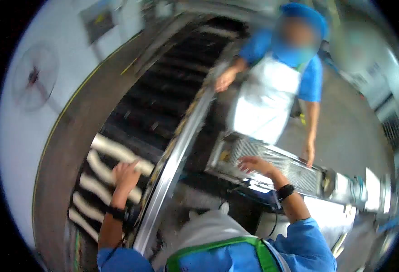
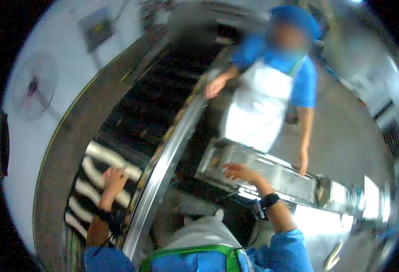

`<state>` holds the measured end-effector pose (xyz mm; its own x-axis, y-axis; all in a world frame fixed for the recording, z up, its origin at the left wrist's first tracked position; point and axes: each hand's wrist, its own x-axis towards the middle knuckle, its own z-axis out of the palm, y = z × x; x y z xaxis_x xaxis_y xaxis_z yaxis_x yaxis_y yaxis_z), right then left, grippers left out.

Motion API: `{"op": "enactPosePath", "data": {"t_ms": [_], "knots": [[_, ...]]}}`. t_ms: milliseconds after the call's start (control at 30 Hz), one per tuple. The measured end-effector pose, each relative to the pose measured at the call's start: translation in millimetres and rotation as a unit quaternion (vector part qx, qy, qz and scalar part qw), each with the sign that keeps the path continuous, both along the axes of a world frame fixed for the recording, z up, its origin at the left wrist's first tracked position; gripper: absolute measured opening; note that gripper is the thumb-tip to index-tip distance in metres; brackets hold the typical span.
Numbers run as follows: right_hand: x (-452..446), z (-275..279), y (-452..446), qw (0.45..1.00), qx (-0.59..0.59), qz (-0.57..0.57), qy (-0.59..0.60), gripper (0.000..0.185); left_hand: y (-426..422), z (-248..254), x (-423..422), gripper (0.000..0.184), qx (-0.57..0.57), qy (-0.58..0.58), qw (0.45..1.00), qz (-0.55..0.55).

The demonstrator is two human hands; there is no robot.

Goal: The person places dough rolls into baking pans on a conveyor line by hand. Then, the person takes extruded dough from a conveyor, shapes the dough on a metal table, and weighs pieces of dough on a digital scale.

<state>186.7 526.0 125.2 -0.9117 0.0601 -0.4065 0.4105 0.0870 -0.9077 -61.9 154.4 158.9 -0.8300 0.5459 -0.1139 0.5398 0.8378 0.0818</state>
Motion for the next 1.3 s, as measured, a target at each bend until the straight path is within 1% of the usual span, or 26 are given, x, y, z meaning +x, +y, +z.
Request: {"op": "enactPosePath", "data": {"t_ms": [33,67,100,167,200,233,267,367,433,500,567,600,667,700,733,767,800,833,867,900,933,967,1000,1067,1200,1300], "knots": [[0.5,11.6,7.0,0.999,0.011,-0.03,-0.012,0.039,12.7,3.7,-18.0,0.04,-0.074,-0.014,0.997,0.01],[7.2,5.3,18.7,0.998,0.006,-0.056,-0.01,0.039,14.6,-5.2,-31.7,0.04,-0.076,0.004,0.997,0.031],[17.7,4.2,26.4,0.997,0.009,-0.075,-0.009,0.038,17.5,2.0,-31.7,0.039,-0.122,-0.031,0.99,0.06],[42.2,9.4,41.5,0.993,0.012,-0.116,-0.005,0.038,10.6,-7.6,-29.8,0.035,-0.174,-0.049,0.983,0.043],[48.9,10.9,44.9,0.992,0.004,-0.126,-0.019,0.037,-16.0,-46.0,-43.6,0.026,-0.114,0.064,0.991,-0.024],[51.6,10.3,47.5,0.99,-0.005,-0.136,-0.032,0.037,-47.4,-93.8,-85.5,0.019,-0.034,0.002,0.999,-0.021],[56.1,5.0,51.9,0.989,-0.006,-0.146,-0.036,0.037,-65.1,-115.2,-100.7,0.019,-0.006,-0.025,0.999,-0.019],[66.2,-3.9,62.5,0.984,-0.024,-0.172,-0.043,0.039,-102.9,-149.6,-121.7,0.027,0.038,-0.078,0.996,0.006],[72.1,-8.8,62.4,0.982,-0.032,-0.183,-0.048,0.04,-115.7,-151.8,-114.8,0.032,0.03,-0.07,0.997,0.025],[74.4,-9.9,59.8,0.979,-0.041,-0.19,-0.052,0.041,-125.0,-143.9,-96.3,0.029,-0.01,-0.013,1.0,0.009],[72.4,-5.8,56.3,0.979,-0.046,-0.188,-0.059,0.042,-115.9,-108.4,-79.1,0.024,-0.231,-0.056,0.971,-0.033],[71.0,-6.5,55.8,0.98,-0.047,-0.185,-0.06,0.042,-114.9,-97.1,-70.9,0.024,-0.232,-0.057,0.97,-0.031],[68.1,-9.6,55.8,0.981,-0.045,-0.177,-0.061,0.043,-112.7,-78.0,-61.1,0.021,-0.226,-0.101,0.952,0.18],[67.1,-9.6,56.0,0.982,-0.046,-0.174,-0.062,0.043,-106.5,-66.9,-67.9,0.022,-0.37,-0.089,0.921,0.086],[66.6,-9.5,57.5,0.981,-0.041,-0.177,-0.062,0.044,-105.2,-65.1,-67.5,0.021,-0.222,-0.009,0.962,0.156],[67.7,-10.6,57.3,0.982,-0.039,-0.174,-0.066,0.044,-109.6,-61.8,-57.9,0.02,-0.072,0.07,0.969,0.226],[70.3,-12.1,57.6,0.981,-0.021,-0.181,-0.064,0.044,-64.9,-11.0,-29.1,0.018,-0.053,0.149,0.967,0.199],[73.1,-9.2,54.5,0.981,-0.02,-0.184,-0.067,0.044,-88.6,-30.5,-49.1,0.019,0.071,0.125,0.988,0.065],[74.8,-5.2,51.9,0.98,-0.017,-0.184,-0.069,0.043,-60.4,-10.9,-31.9,0.023,0.105,0.129,0.984,0.07],[77.0,-5.6,49.7,0.978,-0.016,-0.195,-0.077,0.042,-47.5,-10.3,-32.1,0.033,0.143,0.137,0.98,0.026],[80.6,-7.4,48.2,0.975,-0.015,-0.206,-0.085,0.041,-32.5,-8.5,-29.6,0.041,0.11,0.075,0.99,0.055],[85.0,-11.8,49.5,0.974,-0.016,-0.211,-0.081,0.039,-12.4,-5.0,-22.7,0.045,0.122,0.083,0.989,0.027],[90.6,-13.5,47.0,0.968,-0.028,-0.237,-0.076,0.037,7.1,-3.5,-22.5,0.047,0.122,0.045,0.991,0.021],[103.9,-10.3,46.2,0.964,-0.026,-0.252,-0.085,0.036,43.2,-5.1,-21.0,0.052,0.148,0.062,0.985,-0.065],[129.7,-4.9,38.5,0.949,-0.014,-0.299,-0.104,0.034,104.1,-17.9,-26.4,0.057,0.096,0.038,0.993,-0.049],[156.5,-20.4,40.5,0.943,-0.024,-0.318,-0.098,0.033,125.3,-39.4,-47.6,0.057,0.117,0.033,0.992,-0.028]]}}
